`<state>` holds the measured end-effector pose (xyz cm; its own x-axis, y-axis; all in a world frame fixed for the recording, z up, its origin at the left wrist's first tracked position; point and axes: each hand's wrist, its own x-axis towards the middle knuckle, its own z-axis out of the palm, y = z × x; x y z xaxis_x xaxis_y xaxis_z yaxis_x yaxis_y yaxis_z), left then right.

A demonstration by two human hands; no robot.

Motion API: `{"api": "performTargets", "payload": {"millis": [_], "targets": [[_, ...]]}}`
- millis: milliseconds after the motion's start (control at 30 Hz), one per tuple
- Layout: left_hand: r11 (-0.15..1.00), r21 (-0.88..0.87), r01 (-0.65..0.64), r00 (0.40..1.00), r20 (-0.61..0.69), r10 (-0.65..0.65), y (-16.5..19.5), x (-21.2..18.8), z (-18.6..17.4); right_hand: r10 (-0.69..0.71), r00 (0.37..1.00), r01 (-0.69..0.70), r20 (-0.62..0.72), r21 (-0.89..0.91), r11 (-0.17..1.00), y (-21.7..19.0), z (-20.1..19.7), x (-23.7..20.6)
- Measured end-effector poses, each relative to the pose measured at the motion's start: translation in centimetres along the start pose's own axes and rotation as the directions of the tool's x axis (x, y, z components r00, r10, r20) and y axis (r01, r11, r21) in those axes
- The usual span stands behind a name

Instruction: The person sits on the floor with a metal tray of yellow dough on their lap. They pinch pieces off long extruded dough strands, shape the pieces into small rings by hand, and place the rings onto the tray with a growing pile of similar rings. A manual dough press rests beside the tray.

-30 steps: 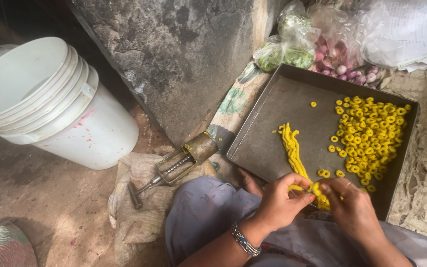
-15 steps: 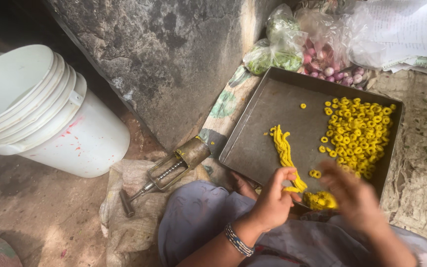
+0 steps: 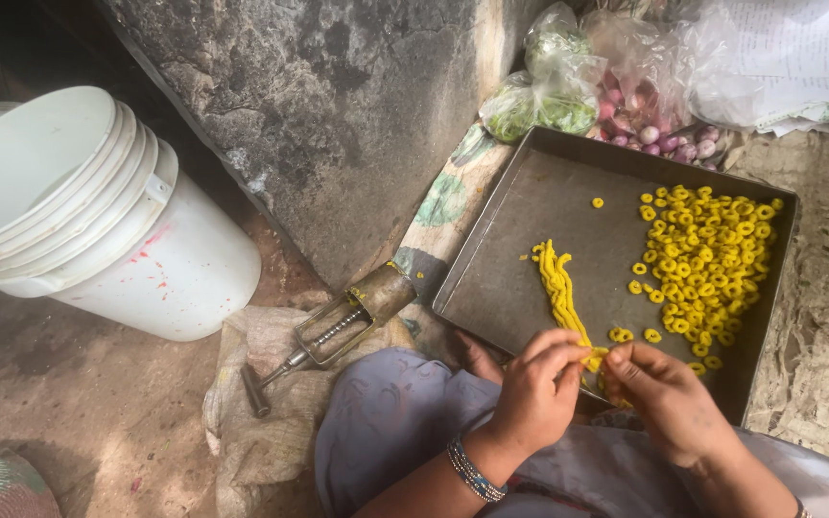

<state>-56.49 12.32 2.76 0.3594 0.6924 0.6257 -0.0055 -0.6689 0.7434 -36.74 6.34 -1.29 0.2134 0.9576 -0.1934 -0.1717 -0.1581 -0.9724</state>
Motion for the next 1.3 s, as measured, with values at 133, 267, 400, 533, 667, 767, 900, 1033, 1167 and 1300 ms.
{"api": "performTargets", "payload": {"millis": [133,267,400,533,667,767,900,1033,1167,1300], "targets": [[0.999,0.005,0.04,0.997,0.064,-0.04,-0.3,0.0,-0.4,-0.158,0.983,0.099,-0.095,-0.451,0.887,-0.8,1.2,-0.7],[0.936,-0.164,0.31,0.945,0.162,-0.285,-0.8,-0.3,-0.2,-0.669,0.729,0.476,0.144,-0.809,0.345,-2.0,2.7,-1.5],[0.887,-0.289,0.361,0.921,0.262,-0.289,-1.9,-0.6,0.1,-0.703,0.69,0.466,0.172,-0.849,0.25,-1.6,2.9,-1.4],[0.837,-0.363,0.408,0.908,0.259,-0.33,-4.4,-1.3,0.7,-0.564,0.814,0.263,0.141,-0.955,0.141,-1.5,0.9,0.3],[0.785,-0.394,0.478,0.876,0.144,-0.461,-9.0,-1.3,0.7,-0.359,0.933,0.035,0.015,-0.998,0.05,-5.8,-3.1,5.5],[0.72,-0.353,0.597,0.786,0.079,-0.613,-11.6,-2.1,0.4,-0.527,0.85,-0.106,0.02,-0.972,-0.208,-8.0,-4.1,8.4],[0.528,-0.486,0.697,0.666,0.164,-0.728,-14.1,-2.7,0.2,-0.094,0.991,-0.099,-0.092,-0.992,-0.078,-6.3,-0.2,12.6],[0.496,-0.521,0.695,0.652,0.165,-0.74,-15.5,-2.9,-0.2,0.165,0.957,0.273,0.238,-0.93,-0.246,-3.0,4.1,13.1],[0.508,-0.514,0.691,0.653,0.143,-0.744,-16.0,-2.6,-0.8,0.231,0.934,-0.291,-0.271,-0.955,0.059,-1.5,5.4,12.8],[0.501,-0.517,0.694,0.655,0.163,-0.738,-15.8,-1.9,-0.2,0.249,0.92,-0.339,-0.304,-0.934,0.112,-1.8,5.7,12.9]]}}
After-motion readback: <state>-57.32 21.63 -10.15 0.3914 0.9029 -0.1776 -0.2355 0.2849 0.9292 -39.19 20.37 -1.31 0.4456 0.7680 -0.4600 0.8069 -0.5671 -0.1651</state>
